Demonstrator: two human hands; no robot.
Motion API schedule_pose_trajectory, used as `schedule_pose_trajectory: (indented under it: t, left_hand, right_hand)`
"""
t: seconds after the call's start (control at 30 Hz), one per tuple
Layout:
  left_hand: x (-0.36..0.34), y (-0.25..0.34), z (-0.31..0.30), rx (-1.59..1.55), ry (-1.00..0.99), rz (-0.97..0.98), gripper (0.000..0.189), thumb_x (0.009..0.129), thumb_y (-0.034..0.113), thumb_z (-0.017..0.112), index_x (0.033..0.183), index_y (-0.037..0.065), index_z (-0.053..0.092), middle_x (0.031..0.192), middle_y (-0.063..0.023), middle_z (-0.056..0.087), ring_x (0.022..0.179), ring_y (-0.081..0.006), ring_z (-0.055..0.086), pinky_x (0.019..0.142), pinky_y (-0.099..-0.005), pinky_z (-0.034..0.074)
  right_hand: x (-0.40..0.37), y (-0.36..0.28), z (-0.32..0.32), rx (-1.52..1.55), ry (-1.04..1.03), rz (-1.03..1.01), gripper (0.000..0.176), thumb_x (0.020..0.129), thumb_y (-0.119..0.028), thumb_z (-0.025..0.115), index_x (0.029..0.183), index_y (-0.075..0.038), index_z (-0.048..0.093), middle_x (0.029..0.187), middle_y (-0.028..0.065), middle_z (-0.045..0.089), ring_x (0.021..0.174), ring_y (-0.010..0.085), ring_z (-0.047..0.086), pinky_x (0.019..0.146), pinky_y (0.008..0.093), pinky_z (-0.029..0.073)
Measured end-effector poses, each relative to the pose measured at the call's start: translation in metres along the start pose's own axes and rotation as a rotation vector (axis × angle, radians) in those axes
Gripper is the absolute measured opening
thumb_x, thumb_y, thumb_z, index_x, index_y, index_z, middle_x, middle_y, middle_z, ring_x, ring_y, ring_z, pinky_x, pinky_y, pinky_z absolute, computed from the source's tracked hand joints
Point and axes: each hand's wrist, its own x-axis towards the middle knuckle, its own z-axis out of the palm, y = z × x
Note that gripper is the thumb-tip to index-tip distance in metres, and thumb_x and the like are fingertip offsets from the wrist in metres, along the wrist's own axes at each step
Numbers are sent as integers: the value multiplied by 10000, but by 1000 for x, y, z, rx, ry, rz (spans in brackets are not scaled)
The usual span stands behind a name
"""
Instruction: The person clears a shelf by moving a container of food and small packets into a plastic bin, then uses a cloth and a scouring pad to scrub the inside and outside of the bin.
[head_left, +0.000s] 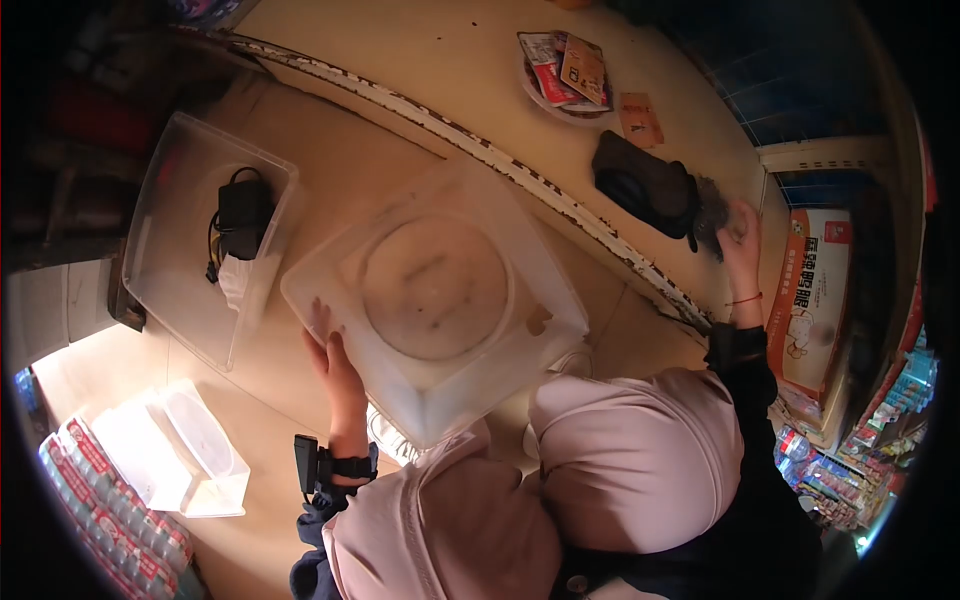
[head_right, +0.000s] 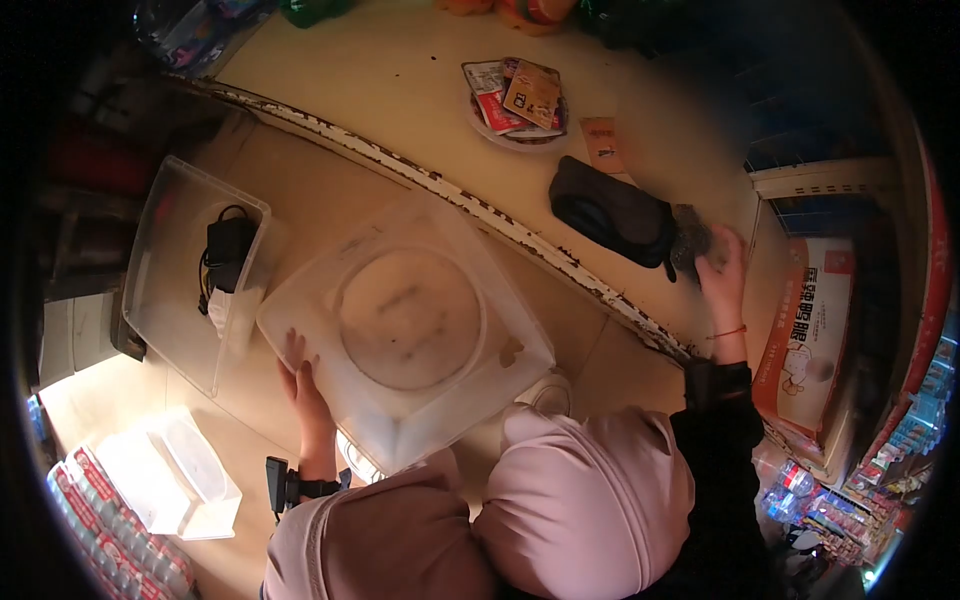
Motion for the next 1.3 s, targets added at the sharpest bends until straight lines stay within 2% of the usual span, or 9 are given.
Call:
schedule_pose_trajectory:
  t: [0.07, 0.13, 0.4, 0.6, 0.67, 0.8, 1.0, 1.1, 1.3]
  left_hand:
    - [0, 0, -1, 12, -6, -6, 518, 937, 53, 358, 1447, 14, 280, 1491, -134, 350, 1362, -263, 354, 1092, -394, 299]
    - [0, 0, -3, 29, -13, -12, 518, 936, 55, 359, 1446, 15, 282, 1490, -135, 352, 1358, -264, 359, 1090, -396, 300]
    - [-2, -9, -4, 48, 2, 4, 498, 937, 69, 370, 1432, 36, 321, 1487, -106, 369, 1365, -257, 359, 1074, -413, 317]
    - [-5, -4, 0, -11, -4, -16, 509, 930, 17, 369, 1434, 14, 303, 1496, -120, 348, 1377, -253, 334, 1091, -379, 302]
    - [-5, -3, 2, -33, -15, -11, 512, 926, 5, 364, 1433, 10, 301, 1499, -124, 342, 1379, -257, 328, 1107, -375, 279]
    - [-7, 7, 4, -47, -29, -56, 540, 905, -5, 356, 1441, 4, 288, 1500, -138, 335, 1387, -262, 314, 1124, -372, 248]
    - [-8, 3, 6, 43, 43, -5, 551, 866, -17, 399, 1412, 2, 325, 1348, -166, 453, 1247, -262, 440, 1042, -328, 323]
    - [-7, 4, 1, 98, -63, -57, 638, 837, -71, 328, 1467, -14, 248, 1507, -151, 323, 1405, -247, 292, 1126, -326, 229]
    - [-10, -1, 3, 265, 44, 101, 556, 839, -29, 408, 1393, -16, 359, 1250, -213, 513, 1149, -319, 516, 974, -346, 394]
  right_hand:
    - [-11, -92, 16, -419, 236, -590, 485, 760, -31, 659, 1228, -77, 541, 1281, 116, 485, 1168, 282, 496, 1011, 381, 390]
    - [-14, -137, 39, -303, -29, -692, 479, 747, -67, 681, 1210, -94, 562, 1269, 136, 491, 1194, 348, 464, 1024, 418, 378]
    - [16, -146, 96, -390, -190, -754, 493, 703, -42, 627, 1189, -75, 558, 1213, 169, 521, 1145, 383, 489, 980, 425, 412]
    - [-12, -209, 83, 123, -190, -727, 489, 673, 2, 618, 1159, -3, 568, 1114, 174, 575, 1048, 368, 570, 939, 378, 440]
    - [-24, -248, 89, 98, -388, -983, 494, 668, -24, 646, 1155, 13, 577, 1107, 166, 575, 1014, 341, 579, 915, 375, 445]
    - [-53, -277, 184, 91, -1101, -852, 461, 763, -101, 711, 1196, -40, 564, 1121, 131, 530, 1026, 319, 558, 884, 365, 450]
    - [-84, -219, 317, -350, -799, -845, 359, 753, -66, 658, 1092, -38, 543, 1064, 157, 530, 932, 369, 582, 777, 437, 500]
    - [-93, -207, 343, -334, -567, -1064, 84, 843, -63, 501, 903, -12, 528, 959, 162, 523, 834, 344, 583, 715, 449, 505]
    - [-120, -221, 371, -105, -706, -1219, 130, 824, -96, 531, 928, -36, 582, 948, 116, 526, 887, 298, 567, 741, 410, 497]
